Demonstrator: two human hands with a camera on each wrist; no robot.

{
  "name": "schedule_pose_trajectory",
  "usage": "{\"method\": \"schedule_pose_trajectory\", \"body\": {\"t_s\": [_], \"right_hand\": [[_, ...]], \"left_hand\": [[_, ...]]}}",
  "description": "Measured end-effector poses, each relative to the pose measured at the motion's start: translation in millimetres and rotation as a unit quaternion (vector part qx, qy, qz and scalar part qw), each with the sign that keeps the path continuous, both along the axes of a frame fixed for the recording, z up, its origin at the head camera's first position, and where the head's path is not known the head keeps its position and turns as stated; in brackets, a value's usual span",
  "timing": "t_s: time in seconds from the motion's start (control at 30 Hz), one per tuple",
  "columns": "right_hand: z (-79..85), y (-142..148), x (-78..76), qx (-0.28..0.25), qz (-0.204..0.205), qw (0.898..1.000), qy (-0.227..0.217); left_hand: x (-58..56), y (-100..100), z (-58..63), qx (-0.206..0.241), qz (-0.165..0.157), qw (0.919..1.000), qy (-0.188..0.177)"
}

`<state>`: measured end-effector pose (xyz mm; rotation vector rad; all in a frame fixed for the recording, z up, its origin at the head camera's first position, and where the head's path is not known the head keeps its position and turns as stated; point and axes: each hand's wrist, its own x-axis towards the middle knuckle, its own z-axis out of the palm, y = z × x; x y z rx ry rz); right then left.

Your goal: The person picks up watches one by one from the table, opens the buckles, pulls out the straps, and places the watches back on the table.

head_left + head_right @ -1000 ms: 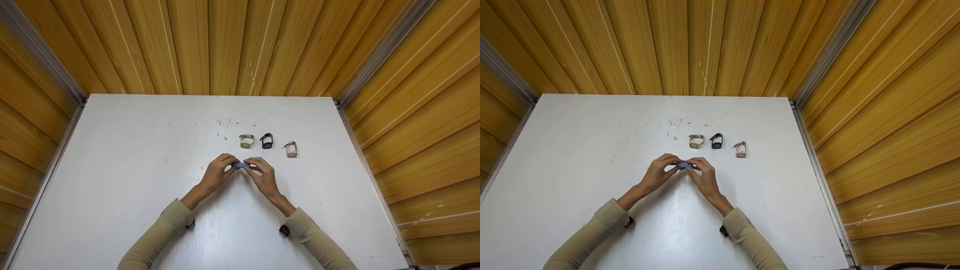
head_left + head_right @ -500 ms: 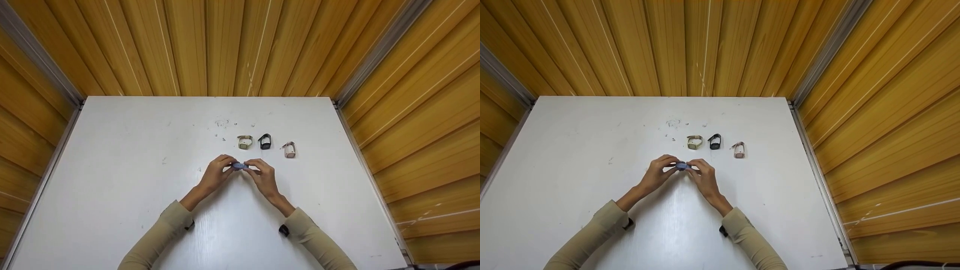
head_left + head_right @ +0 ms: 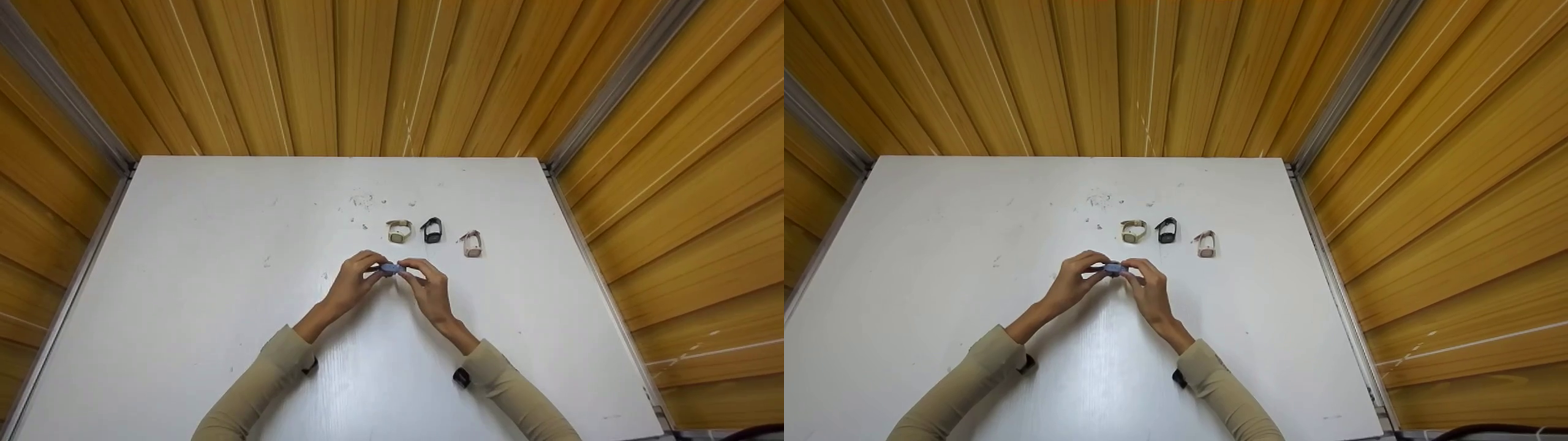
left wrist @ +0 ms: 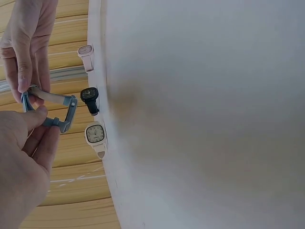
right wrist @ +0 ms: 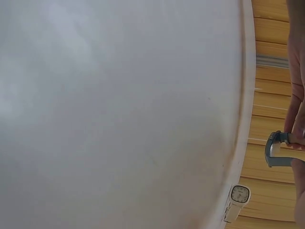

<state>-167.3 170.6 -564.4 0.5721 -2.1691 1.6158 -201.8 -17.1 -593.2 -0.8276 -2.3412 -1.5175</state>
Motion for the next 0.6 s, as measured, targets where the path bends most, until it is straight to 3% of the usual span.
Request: {"method": "schedule_pose_trajectory", "body": {"t_s": [0.6], "right_hand": [[-2.4, 0.1, 1.2, -0.033, 0.025, 0.999, -0.033]], "left_hand": [[0.3, -1.1, -1.3, 0.020, 0.004, 0.9995, -0.025]]}}
